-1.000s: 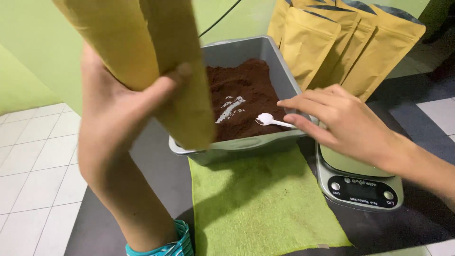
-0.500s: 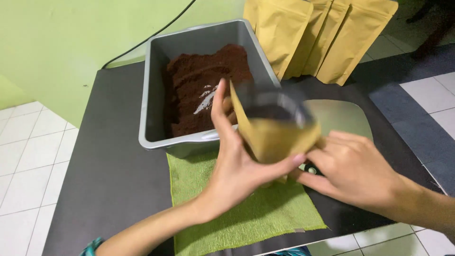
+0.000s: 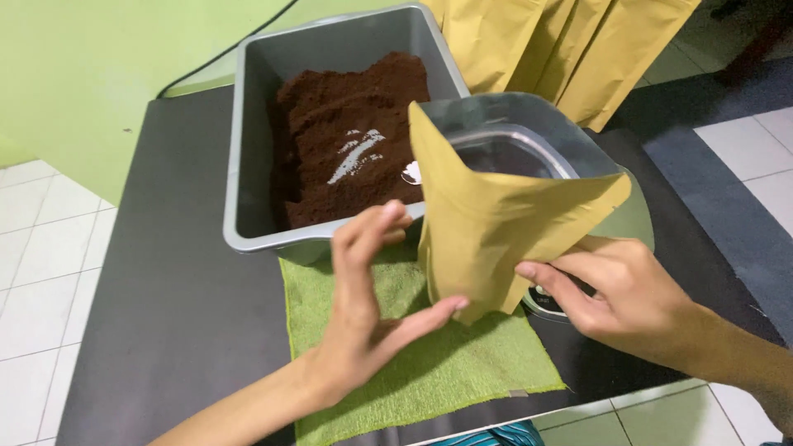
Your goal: Filling a coffee bag with ground coffee using a spoon, weighing it on a digital scale for precision, and folding the top to close it.
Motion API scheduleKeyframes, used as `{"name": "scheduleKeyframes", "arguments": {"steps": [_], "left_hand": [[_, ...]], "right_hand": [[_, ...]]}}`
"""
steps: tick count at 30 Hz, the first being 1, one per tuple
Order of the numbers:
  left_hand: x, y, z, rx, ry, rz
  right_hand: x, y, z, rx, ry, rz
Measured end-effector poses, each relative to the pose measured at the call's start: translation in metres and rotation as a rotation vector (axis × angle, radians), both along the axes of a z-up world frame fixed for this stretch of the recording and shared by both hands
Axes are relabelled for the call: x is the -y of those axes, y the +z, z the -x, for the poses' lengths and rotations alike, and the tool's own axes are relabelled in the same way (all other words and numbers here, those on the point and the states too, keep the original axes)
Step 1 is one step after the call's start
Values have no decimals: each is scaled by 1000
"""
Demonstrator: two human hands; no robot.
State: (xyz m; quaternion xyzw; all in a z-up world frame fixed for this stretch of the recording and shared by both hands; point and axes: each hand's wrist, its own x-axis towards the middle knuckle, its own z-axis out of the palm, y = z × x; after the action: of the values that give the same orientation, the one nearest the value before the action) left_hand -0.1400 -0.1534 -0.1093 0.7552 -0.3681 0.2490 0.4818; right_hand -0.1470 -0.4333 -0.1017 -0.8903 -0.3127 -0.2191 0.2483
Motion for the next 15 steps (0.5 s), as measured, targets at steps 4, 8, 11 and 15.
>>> {"name": "scheduleKeyframes", "arguments": {"steps": [4,8,11,15], "left_hand": [[-2,-8,16,-204,-6,-28],[5,-28,18,-526,-164,-41],[23,-23,14,-522,-274,-10],[64,-1,-1,-449,-319,13]], "right_hand": [[8,-17,2,-118,-18,197],[10,-35,16,-61,144,401],[23,-46,25,97,67,248],[85,-53,41,-13,-271,136]]}}
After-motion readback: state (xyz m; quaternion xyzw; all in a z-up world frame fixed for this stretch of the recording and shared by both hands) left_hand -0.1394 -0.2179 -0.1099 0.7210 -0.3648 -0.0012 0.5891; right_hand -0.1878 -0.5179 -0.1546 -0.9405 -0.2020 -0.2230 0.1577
